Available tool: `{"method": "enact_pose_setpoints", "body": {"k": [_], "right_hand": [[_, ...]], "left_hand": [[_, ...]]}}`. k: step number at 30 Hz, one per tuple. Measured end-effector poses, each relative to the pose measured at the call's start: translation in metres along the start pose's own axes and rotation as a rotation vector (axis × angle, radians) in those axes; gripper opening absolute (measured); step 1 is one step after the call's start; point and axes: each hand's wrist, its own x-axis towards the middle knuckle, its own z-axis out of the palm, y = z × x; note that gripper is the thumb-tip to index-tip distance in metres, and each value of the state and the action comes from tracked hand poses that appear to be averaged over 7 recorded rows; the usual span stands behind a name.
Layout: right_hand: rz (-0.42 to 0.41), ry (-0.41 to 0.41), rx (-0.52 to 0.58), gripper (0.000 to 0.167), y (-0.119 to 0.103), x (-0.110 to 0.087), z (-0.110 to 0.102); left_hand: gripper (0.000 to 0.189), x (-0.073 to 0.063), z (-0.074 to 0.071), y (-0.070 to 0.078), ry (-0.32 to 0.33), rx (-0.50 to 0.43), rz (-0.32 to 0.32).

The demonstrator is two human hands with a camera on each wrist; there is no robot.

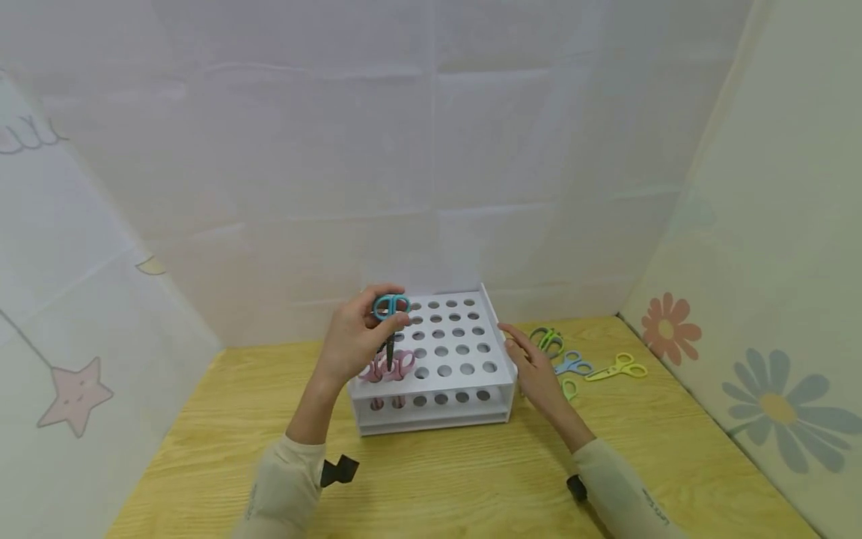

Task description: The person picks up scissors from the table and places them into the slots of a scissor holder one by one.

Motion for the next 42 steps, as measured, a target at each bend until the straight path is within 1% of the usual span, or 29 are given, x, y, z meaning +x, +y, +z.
{"method": "enact_pose_setpoints", "body": {"k": [3,6,9,12,16,21,26,32,37,42], "right_hand": [[0.004,0.005,0.002,0.046,0.0,0.001,0.001],[-0.007,0.003,0.012,0.047,0.0,0.002,0.003],[-0.016,-0.005,0.014,0.047,0.0,0.003,0.004],[-0.021,-0.013,0.01,0.047,0.0,0.002,0.006],[-0.02,-0.011,0.002,0.047,-0.002,0.002,0.007],[-0.023,-0.015,0.013,0.047,-0.002,0.001,0.006],[-0.025,-0.017,0.011,0.046,-0.002,0.002,0.006],[-0.021,-0.016,-0.007,0.044,-0.004,0.002,0.006],[-0.01,-0.012,-0.006,0.045,-0.007,0.001,0.005],[-0.022,-0.013,0.006,0.044,-0.005,0.002,0.005]], "left_hand": [[0.037,0.001,0.016,-0.001,-0.041,-0.031,-0.003],[0.035,0.0,0.027,-0.004,-0.062,-0.039,-0.016],[0.032,-0.003,0.033,-0.007,-0.058,-0.032,-0.029],[0.029,-0.005,0.037,-0.012,-0.055,-0.046,-0.054],[0.026,-0.007,0.043,-0.019,-0.092,-0.066,-0.073],[0.028,-0.009,0.051,-0.023,-0.135,0.045,-0.066],[0.029,-0.01,0.053,-0.026,-0.192,0.132,-0.065],[0.025,-0.01,0.048,-0.028,-0.26,0.33,-0.024],[0.024,-0.009,0.045,-0.028,-0.31,0.389,-0.019],[0.023,-0.008,0.048,-0.03,-0.353,0.445,-0.009]]}}
